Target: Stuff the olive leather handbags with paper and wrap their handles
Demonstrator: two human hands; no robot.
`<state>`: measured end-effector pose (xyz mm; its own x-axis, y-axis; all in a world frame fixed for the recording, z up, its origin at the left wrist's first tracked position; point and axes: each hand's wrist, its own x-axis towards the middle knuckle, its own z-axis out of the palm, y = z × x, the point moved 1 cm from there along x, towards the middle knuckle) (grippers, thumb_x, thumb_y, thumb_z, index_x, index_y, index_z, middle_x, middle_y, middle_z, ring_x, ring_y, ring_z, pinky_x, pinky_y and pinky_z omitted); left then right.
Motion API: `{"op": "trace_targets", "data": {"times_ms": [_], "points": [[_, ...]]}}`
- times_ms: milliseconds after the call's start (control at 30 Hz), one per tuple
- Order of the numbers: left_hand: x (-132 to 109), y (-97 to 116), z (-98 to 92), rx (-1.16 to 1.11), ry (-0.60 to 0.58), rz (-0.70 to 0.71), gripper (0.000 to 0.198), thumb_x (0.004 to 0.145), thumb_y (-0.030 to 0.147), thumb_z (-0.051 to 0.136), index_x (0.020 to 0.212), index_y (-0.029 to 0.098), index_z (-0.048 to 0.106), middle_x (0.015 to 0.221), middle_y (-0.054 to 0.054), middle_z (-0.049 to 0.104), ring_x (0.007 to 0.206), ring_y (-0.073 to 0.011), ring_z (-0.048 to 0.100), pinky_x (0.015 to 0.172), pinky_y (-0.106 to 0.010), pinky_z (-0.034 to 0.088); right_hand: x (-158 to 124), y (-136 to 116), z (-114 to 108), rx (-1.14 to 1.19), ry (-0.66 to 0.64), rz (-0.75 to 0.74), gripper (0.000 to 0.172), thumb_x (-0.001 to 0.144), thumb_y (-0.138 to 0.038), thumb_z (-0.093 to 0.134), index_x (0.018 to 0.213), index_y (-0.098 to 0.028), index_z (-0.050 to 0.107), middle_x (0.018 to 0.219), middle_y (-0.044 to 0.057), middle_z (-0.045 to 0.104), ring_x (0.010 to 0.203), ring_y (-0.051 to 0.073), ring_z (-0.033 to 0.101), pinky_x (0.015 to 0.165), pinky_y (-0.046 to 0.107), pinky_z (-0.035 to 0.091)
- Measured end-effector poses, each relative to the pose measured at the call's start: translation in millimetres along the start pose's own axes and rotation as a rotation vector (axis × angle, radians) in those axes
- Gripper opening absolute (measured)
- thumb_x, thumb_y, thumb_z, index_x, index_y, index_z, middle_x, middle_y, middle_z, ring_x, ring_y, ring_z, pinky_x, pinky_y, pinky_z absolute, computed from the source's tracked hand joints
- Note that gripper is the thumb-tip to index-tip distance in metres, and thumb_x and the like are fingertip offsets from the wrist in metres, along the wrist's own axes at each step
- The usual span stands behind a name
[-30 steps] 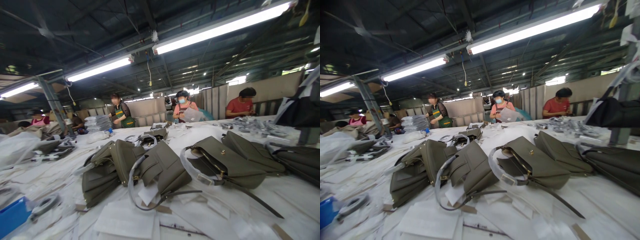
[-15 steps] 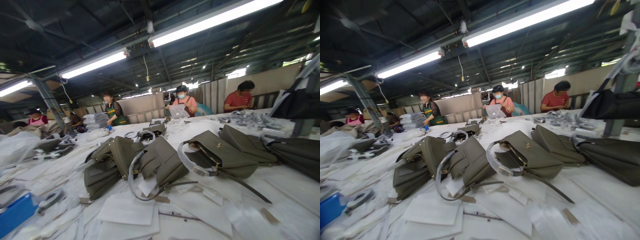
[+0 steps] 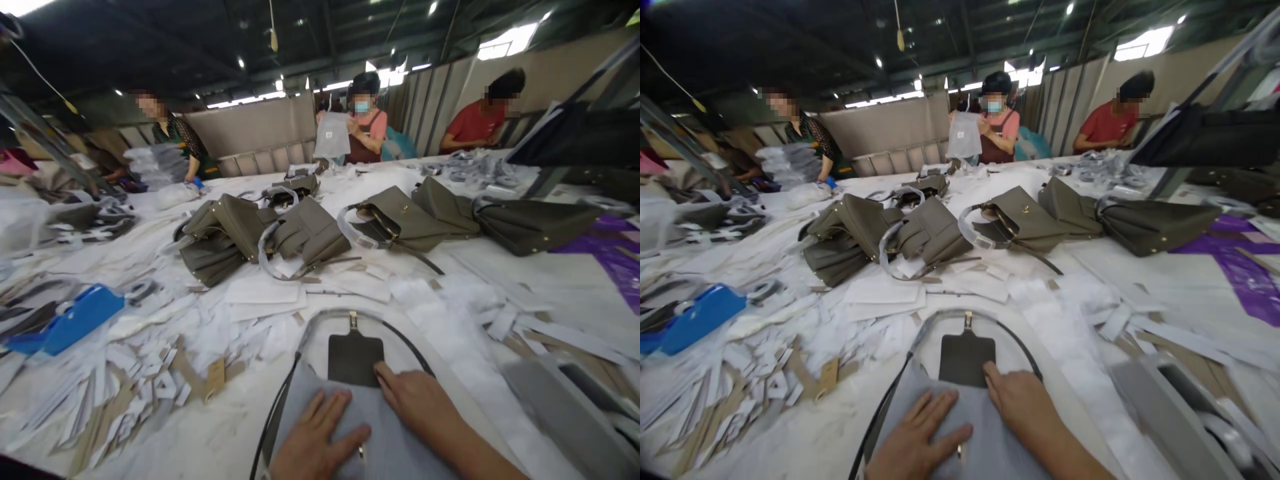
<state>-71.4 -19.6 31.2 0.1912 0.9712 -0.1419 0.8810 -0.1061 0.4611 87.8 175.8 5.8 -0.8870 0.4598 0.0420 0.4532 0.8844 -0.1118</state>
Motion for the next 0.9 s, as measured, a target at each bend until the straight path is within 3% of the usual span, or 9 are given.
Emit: {"op": "trace_targets", "data": {"times_ms": [100,200,300,367,500,567,633,800,900], "points": [[-4,2,1.9,0.12,0.092,0.007,0.067,0.092,0.052,0.054,0.151,0.037,0.028,0.163,-0.011,0.017,0.146,-0.0327,0.027,0.118,-0.056,0.024,4,-6,-24,-0.034,-0.066,-0.033,0.023,0.099,-0.028,0.043,0.103,-0.02,0.064,0.073,0.006,0.071,0.068,0.024,0.069,0.062,0.031,0.047],[-5,7,-2.0,0.182,0.128,0.033,0.065,0.093,0.05,0.055,0.151,0.035,0.029,0.161,-0.013,0.022,0.146,-0.0309,0.027,0.118,-0.054,0.025,16,-10,-45,0.084,0.003,-0.044,0.022,0.099,-0.029,0.046,0.098,-0.017,0.065,0.091,0.009,0.072,0.089,0.024,0.067,0.08,0.032,0.047],[-5,9,-4.5,0.198,0.143,0.049,0.062,0.093,0.05,0.054,0.149,0.033,0.034,0.158,-0.015,0.027,0.145,-0.0315,0.03,0.116,-0.055,0.026,42,-14,-54,0.258,0.059,0.063,0.025,0.097,-0.029,0.051,0.111,-0.014,0.066,0.111,0.014,0.07,0.109,0.026,0.061,0.096,0.034,0.043],[-5,9,-3.7,0.201,0.169,0.066,0.059,0.094,0.051,0.053,0.148,0.032,0.037,0.156,-0.016,0.03,0.144,-0.0321,0.031,0.116,-0.056,0.027,65,-15,-54,0.326,0.043,0.129,0.03,0.095,-0.031,0.055,0.116,-0.013,0.066,0.115,0.014,0.069,0.11,0.027,0.062,0.095,0.034,0.044],[-4,6,0.3,0.197,0.225,0.103,0.058,0.093,0.051,0.053,0.145,0.029,0.043,0.152,-0.018,0.035,0.14,-0.0328,0.037,0.115,-0.057,0.028,93,-15,-56,0.425,0.014,0.202,0.038,0.094,-0.035,0.056,0.125,-0.015,0.064,0.095,0.008,0.075,0.095,0.024,0.069,0.083,0.03,0.051],[-4,5,1.9,0.199,0.245,0.119,0.057,0.093,0.05,0.054,0.144,0.028,0.044,0.151,-0.018,0.037,0.138,-0.033,0.039,0.114,-0.057,0.029,86,-17,-62,0.48,0.035,0.191,0.046,0.096,-0.035,0.052,0.138,-0.015,0.054,0.094,0.006,0.075,0.092,0.022,0.069,0.081,0.029,0.052],[-5,4,2.6,0.204,0.278,0.135,0.056,0.093,0.051,0.054,0.143,0.027,0.046,0.149,-0.018,0.038,0.136,-0.0332,0.042,0.113,-0.057,0.031,66,-23,-68,0.53,0.056,0.129,0.044,0.097,-0.034,0.051,0.139,-0.02,0.054,0.103,0.004,0.074,0.095,0.019,0.068,0.085,0.028,0.052],[-5,2,2.4,0.204,0.364,0.187,0.05,0.092,0.052,0.053,0.134,0.024,0.055,0.131,-0.015,0.054,0.126,-0.0316,0.049,0.112,-0.054,0.034,-5,-41,-64,0.636,0.057,-0.382,0.028,0.097,-0.025,0.052,0.115,-0.029,0.073,0.117,0.004,0.069,0.108,0.018,0.063,0.098,0.031,0.047],[-5,2,2.1,0.21,0.385,0.197,0.046,0.093,0.052,0.052,0.125,0.02,0.062,0.116,-0.013,0.061,0.117,-0.0295,0.055,0.112,-0.052,0.034,-32,-44,-51,0.573,0.046,-0.461,0.032,0.097,-0.019,0.051,0.119,-0.028,0.071,0.122,0.006,0.065,0.111,0.019,0.062,0.098,0.032,0.048]]}}
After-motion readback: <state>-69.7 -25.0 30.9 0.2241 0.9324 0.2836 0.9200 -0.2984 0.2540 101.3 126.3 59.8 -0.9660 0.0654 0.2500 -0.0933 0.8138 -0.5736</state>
